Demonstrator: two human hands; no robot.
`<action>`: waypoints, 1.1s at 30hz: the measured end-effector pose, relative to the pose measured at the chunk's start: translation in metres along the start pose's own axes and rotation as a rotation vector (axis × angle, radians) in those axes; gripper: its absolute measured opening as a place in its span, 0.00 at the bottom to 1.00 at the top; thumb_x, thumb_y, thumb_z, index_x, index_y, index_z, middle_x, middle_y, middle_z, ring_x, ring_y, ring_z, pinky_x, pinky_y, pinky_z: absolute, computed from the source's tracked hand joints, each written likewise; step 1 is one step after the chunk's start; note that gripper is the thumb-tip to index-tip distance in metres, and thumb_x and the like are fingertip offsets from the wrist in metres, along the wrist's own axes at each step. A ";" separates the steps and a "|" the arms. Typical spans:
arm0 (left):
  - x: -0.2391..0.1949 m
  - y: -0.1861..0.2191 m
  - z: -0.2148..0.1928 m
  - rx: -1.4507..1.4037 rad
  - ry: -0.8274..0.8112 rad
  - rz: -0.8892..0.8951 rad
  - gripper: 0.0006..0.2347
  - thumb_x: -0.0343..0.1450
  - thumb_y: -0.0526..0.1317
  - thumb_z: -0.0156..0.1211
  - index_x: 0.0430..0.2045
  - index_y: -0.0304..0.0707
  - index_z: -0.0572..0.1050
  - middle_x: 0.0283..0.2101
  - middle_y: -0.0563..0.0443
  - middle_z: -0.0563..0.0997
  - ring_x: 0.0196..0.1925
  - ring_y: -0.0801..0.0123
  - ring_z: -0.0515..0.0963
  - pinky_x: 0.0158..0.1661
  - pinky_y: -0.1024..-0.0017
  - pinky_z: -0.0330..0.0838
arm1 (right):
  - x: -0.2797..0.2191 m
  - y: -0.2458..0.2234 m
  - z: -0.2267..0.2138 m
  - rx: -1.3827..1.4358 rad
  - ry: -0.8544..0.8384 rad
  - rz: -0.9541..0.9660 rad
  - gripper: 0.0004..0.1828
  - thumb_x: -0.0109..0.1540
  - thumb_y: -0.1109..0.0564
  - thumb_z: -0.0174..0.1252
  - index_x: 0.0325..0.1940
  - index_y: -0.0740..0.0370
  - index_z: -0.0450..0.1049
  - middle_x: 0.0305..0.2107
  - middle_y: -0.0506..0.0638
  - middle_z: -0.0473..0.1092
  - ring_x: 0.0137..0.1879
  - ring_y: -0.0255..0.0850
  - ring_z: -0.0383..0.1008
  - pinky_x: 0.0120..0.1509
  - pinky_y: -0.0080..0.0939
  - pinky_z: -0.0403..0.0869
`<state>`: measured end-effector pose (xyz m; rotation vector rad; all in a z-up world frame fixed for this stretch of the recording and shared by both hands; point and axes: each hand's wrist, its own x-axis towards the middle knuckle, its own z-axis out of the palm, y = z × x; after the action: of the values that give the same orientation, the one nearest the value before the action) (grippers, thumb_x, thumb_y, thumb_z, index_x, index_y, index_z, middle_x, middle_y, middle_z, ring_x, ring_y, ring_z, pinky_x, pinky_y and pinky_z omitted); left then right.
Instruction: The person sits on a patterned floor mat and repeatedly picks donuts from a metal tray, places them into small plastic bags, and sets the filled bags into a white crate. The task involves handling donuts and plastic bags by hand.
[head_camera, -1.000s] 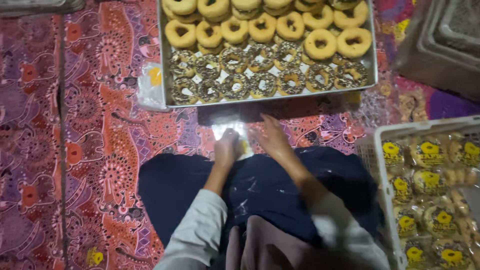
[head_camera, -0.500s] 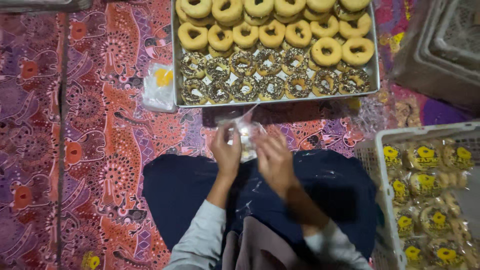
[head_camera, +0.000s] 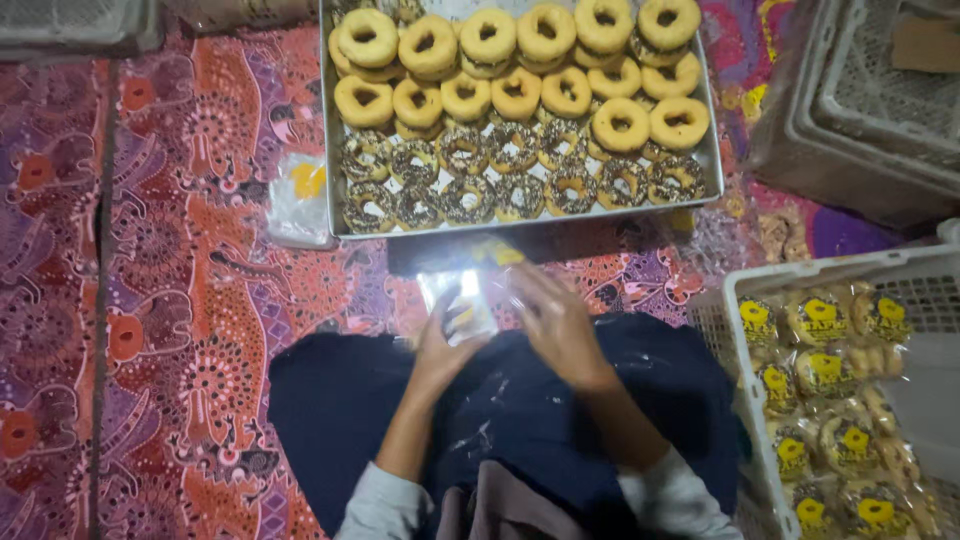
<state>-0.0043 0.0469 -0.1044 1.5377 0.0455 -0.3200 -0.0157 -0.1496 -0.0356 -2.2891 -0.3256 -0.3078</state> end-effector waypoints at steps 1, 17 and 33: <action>0.006 0.001 0.006 -0.523 0.003 -0.054 0.22 0.64 0.32 0.66 0.53 0.55 0.73 0.51 0.48 0.81 0.52 0.62 0.82 0.48 0.63 0.79 | -0.002 -0.001 0.004 0.091 -0.019 -0.035 0.18 0.63 0.60 0.61 0.57 0.64 0.76 0.55 0.60 0.74 0.62 0.55 0.74 0.68 0.50 0.69; 0.135 0.025 0.026 -1.597 0.037 -0.049 0.22 0.77 0.57 0.52 0.34 0.32 0.77 0.33 0.41 0.79 0.41 0.55 0.79 0.57 0.44 0.75 | 0.163 0.181 -0.076 -0.350 0.195 0.369 0.48 0.54 0.45 0.76 0.71 0.66 0.62 0.58 0.68 0.68 0.63 0.63 0.69 0.67 0.58 0.69; 0.091 0.037 0.062 -1.507 0.060 0.195 0.21 0.77 0.56 0.45 0.54 0.39 0.70 0.54 0.35 0.76 0.52 0.50 0.77 0.60 0.50 0.71 | 0.024 -0.018 0.003 0.267 0.123 0.179 0.38 0.50 0.59 0.73 0.63 0.67 0.70 0.66 0.61 0.62 0.67 0.51 0.69 0.63 0.46 0.74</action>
<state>0.0808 -0.0303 -0.0861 0.0485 0.1431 -0.0182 0.0010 -0.1327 -0.0175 -2.0095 -0.0912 -0.2937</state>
